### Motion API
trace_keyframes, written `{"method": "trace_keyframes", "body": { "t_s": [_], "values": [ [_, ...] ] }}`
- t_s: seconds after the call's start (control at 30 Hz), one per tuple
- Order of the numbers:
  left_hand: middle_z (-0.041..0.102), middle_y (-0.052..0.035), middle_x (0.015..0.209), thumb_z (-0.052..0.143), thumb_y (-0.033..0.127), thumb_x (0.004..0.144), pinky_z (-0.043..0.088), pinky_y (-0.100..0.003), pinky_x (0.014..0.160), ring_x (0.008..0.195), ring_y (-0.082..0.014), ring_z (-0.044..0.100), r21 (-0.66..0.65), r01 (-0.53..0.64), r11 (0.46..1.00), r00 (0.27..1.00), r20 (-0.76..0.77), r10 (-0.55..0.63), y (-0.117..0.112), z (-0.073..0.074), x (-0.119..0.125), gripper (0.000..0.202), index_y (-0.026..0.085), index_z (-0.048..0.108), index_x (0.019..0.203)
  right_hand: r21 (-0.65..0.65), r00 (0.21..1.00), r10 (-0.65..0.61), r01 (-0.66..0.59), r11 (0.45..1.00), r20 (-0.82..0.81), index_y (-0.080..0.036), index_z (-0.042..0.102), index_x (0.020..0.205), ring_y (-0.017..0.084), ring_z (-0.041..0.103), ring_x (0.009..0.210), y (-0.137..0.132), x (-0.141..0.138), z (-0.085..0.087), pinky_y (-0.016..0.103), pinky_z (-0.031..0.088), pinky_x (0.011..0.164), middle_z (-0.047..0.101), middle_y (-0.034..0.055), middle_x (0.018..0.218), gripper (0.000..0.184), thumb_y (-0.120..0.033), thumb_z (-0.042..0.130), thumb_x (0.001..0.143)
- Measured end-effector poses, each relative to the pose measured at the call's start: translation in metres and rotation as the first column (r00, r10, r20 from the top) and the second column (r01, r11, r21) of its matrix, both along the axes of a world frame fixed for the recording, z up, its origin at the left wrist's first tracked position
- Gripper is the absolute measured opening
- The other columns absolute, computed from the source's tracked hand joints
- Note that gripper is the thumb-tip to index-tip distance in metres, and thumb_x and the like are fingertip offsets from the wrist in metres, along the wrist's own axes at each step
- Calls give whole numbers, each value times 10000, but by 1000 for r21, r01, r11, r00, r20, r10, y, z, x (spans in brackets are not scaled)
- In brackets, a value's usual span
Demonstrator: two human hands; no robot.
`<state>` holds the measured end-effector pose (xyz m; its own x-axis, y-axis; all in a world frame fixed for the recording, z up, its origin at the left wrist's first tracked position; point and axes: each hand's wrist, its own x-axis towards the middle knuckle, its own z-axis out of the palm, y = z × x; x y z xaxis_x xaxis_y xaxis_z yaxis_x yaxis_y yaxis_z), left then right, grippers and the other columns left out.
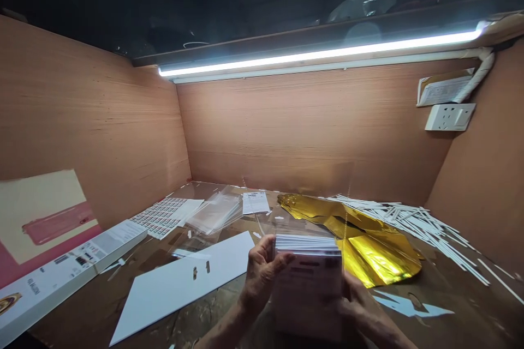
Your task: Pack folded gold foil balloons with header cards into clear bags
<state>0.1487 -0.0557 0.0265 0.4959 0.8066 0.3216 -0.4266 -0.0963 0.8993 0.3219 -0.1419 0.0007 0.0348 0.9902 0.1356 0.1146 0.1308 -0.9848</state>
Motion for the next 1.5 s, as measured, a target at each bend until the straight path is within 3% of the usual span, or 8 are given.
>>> {"method": "trace_keyframes", "body": {
  "t_s": [0.23,0.43,0.6,0.9,1.03,1.23,1.37,1.5],
  "values": [
    [625,-42,792,708,159,564,464,-245,628,718,-175,566,109,-74,991,986,-141,89,-5,-4,1,381,123,535,901,187,914,-346,310,932,212,-164,552,994,242,532,880,9,-11,-15,327,443,751,616,70,969,393,-165,478,609],
    [601,2,692,644,197,624,425,-196,553,633,-130,531,226,-187,956,951,-202,234,-7,-24,-13,182,142,538,762,112,952,-97,67,992,290,-212,531,1094,258,518,966,7,4,-18,343,435,815,586,52,1079,498,-174,546,597],
    [598,-14,738,653,173,602,421,-207,590,675,-145,532,284,-145,948,928,-292,230,-8,-42,-19,221,141,539,789,203,949,-231,189,961,213,-228,340,1261,247,333,1196,3,21,9,360,287,986,389,72,1304,783,-188,666,551],
    [631,-33,907,717,198,522,442,-304,747,855,-244,552,233,5,972,888,-448,103,5,-56,-27,419,152,608,923,3,956,-149,153,988,254,-154,642,604,227,551,698,20,4,-28,292,450,627,629,0,647,119,-255,594,564],
    [592,-28,1038,706,162,520,423,-305,818,971,-241,514,112,47,993,972,-236,-19,7,-31,-25,612,190,515,1101,-24,963,-134,143,989,232,-151,646,624,212,545,709,25,1,-25,283,440,639,626,-15,661,111,-156,585,530],
    [629,-58,948,633,129,608,433,-296,796,907,-232,550,110,-17,994,989,-147,33,14,-2,-11,366,131,601,972,81,994,-87,81,993,66,-210,552,1077,227,479,1008,28,5,12,335,385,873,572,21,1085,530,-148,624,556],
    [646,-46,910,642,191,620,439,-292,780,882,-231,560,101,-41,994,985,-162,57,19,-15,-8,321,132,626,936,105,996,-69,62,993,58,-204,573,1058,225,491,997,30,9,18,328,380,873,589,43,1055,399,-231,590,660],
    [660,-23,775,655,223,595,461,-267,657,757,-216,572,80,-116,990,940,-315,135,23,-43,-8,230,116,660,799,41,992,-60,55,998,111,-177,654,822,221,543,781,35,9,-8,295,437,689,635,17,765,211,-307,564,682]
  ]
}}
